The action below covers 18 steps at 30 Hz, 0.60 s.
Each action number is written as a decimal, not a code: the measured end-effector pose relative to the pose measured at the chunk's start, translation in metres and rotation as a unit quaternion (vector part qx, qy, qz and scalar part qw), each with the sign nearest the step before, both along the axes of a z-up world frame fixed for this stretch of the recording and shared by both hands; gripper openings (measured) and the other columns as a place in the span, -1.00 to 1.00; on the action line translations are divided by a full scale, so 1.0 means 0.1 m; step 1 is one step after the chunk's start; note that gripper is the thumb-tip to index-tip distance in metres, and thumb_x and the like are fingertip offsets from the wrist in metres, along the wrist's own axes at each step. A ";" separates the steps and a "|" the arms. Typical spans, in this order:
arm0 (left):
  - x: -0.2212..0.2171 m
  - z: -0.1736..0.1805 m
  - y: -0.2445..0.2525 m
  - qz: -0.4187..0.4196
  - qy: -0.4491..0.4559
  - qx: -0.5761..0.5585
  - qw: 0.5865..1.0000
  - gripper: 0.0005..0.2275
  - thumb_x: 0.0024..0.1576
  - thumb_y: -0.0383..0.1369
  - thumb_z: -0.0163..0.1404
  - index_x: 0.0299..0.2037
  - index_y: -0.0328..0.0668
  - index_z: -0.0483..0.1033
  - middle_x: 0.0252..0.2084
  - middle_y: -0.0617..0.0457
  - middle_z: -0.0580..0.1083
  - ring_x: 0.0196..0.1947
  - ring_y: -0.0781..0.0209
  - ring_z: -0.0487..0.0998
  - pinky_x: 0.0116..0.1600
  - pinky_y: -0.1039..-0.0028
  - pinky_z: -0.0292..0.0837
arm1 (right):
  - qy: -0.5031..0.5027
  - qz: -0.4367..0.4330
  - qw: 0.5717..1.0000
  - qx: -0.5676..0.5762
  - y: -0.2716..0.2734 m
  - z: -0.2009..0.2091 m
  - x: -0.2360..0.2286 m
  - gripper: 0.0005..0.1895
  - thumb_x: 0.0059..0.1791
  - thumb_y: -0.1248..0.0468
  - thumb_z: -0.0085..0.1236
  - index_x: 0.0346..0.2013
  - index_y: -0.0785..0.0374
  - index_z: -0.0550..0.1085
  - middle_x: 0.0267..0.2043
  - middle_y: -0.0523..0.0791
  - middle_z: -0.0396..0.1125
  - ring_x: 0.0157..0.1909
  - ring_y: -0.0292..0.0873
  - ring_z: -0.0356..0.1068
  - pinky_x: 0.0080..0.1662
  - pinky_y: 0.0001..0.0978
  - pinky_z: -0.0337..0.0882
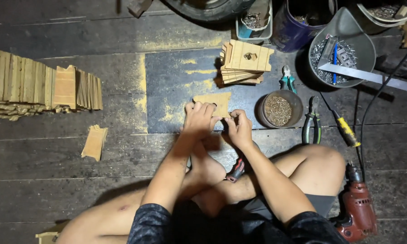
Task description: The person assembles small wooden birdhouses by hammering nails into pre-cut wooden pieces, using a hammer, pliers, and a screwdriver.
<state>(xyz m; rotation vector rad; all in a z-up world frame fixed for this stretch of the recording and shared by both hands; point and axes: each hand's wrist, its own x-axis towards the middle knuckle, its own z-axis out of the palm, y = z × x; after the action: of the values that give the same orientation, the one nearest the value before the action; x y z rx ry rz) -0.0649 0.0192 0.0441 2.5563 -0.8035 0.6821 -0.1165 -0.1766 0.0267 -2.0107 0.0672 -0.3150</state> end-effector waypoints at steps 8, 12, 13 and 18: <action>-0.17 0.37 0.07 0.011 0.074 -0.005 0.997 -0.61 0.22 0.06 0.04 0.11 0.08 0.52 0.03 0.14 0.51 0.03 0.09 0.49 0.18 0.09 0.10 | 0.078 0.039 0.996 0.011 0.03 0.32 -0.12 -0.71 0.06 0.25 0.25 0.04 0.20 0.43 -0.15 0.11 0.54 -0.07 0.30 0.54 -0.05 0.15 0.49; -0.62 0.87 -0.08 0.225 0.347 -0.112 0.904 -0.48 0.08 -0.09 0.13 0.29 0.21 0.39 0.46 0.19 0.19 0.45 0.06 0.21 0.45 -0.27 -0.12 | 0.121 0.165 0.979 0.004 0.00 0.92 -0.25 -0.50 -0.03 0.28 0.29 0.20 0.13 0.41 0.03 -0.01 0.58 0.03 0.14 0.58 0.08 0.05 0.52; -0.66 0.89 -0.19 0.227 0.345 -0.114 0.904 -0.48 0.08 -0.09 0.13 0.29 0.21 0.39 0.46 0.19 0.19 0.45 0.06 0.21 0.45 -0.27 -0.12 | 0.119 0.167 0.979 0.002 -0.13 1.00 -0.27 -0.50 -0.03 0.28 0.29 0.20 0.13 0.41 0.03 -0.01 0.58 0.03 0.14 0.58 0.08 0.05 0.52; -0.62 -0.18 -0.60 0.310 0.245 -0.247 0.885 -0.25 -0.21 -0.15 0.35 0.26 0.06 0.34 0.14 0.10 0.35 0.09 0.11 0.56 0.15 0.23 0.52 | 0.027 0.017 0.981 -0.192 -0.96 1.47 -0.14 -0.66 0.04 0.25 0.29 0.10 0.22 0.54 -0.17 0.13 0.52 -0.04 0.26 0.54 0.01 0.11 0.50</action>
<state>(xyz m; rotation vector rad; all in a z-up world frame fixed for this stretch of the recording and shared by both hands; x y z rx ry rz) -0.1268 -0.0406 0.0259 2.3067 0.3441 0.3078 -0.1310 -0.2721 0.1741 -2.4005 0.0049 -0.2651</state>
